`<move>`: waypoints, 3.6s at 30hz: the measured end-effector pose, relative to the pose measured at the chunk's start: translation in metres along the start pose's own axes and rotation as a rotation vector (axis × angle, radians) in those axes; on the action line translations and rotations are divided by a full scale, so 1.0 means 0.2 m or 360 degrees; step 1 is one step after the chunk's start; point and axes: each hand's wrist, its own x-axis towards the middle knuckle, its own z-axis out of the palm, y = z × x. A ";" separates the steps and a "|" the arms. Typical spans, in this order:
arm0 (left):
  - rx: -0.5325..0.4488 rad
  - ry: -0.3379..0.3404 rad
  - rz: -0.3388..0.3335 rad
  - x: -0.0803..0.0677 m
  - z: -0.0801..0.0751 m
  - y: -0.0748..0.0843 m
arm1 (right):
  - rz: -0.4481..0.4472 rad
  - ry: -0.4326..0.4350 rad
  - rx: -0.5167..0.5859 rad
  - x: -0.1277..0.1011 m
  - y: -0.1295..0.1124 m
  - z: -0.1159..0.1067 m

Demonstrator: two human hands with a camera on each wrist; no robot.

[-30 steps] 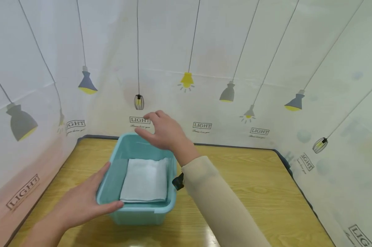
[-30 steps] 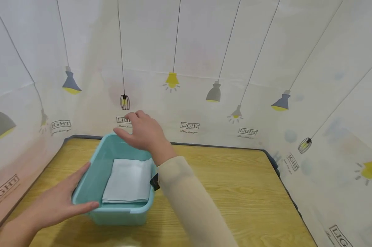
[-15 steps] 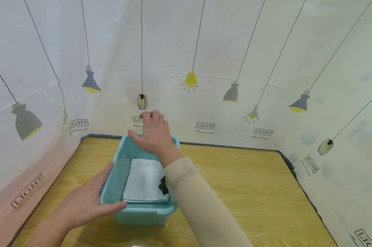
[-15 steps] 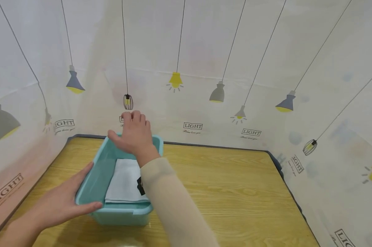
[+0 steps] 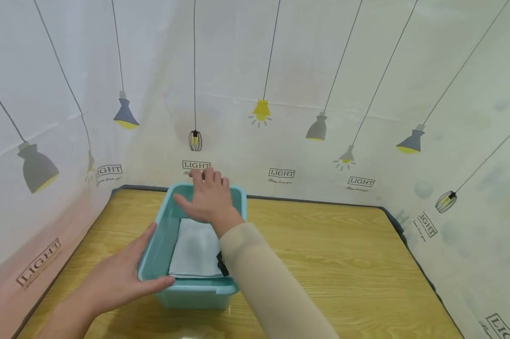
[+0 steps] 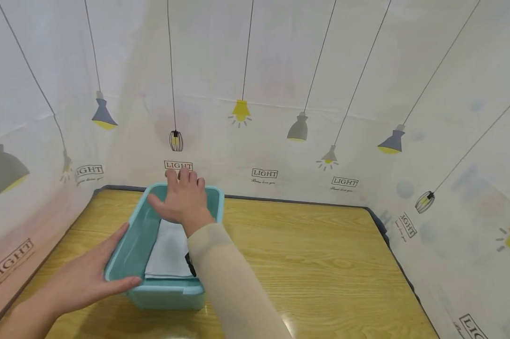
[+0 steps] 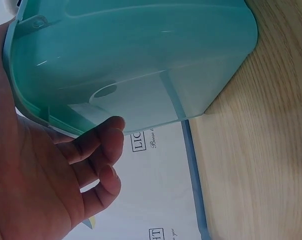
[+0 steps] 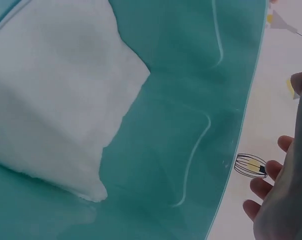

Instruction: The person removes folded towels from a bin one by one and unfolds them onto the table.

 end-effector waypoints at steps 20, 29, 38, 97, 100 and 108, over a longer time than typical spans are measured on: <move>-0.0007 -0.0011 0.0010 0.00 0.00 -0.01 | -0.0003 -0.0546 -0.0069 0.02 -0.06 0.22; 0.0060 0.0046 0.0047 0.00 0.00 0.00 | 0.0173 -0.0728 -0.0055 0.07 -0.01 0.37; 0.0083 0.0076 0.0086 -0.01 0.00 0.00 | 0.0284 -0.0898 0.0028 0.10 0.03 0.49; 0.0134 -0.0049 0.0000 -0.01 -0.01 0.01 | 0.0108 -0.0746 -0.0208 0.07 0.06 0.51; 0.0147 -0.0049 0.0010 -0.01 0.00 0.01 | 0.0114 -0.0747 -0.0242 0.06 0.06 0.49; 0.0157 -0.0066 0.0001 0.00 -0.01 0.02 | 0.0120 -0.0754 -0.0280 0.06 0.05 0.46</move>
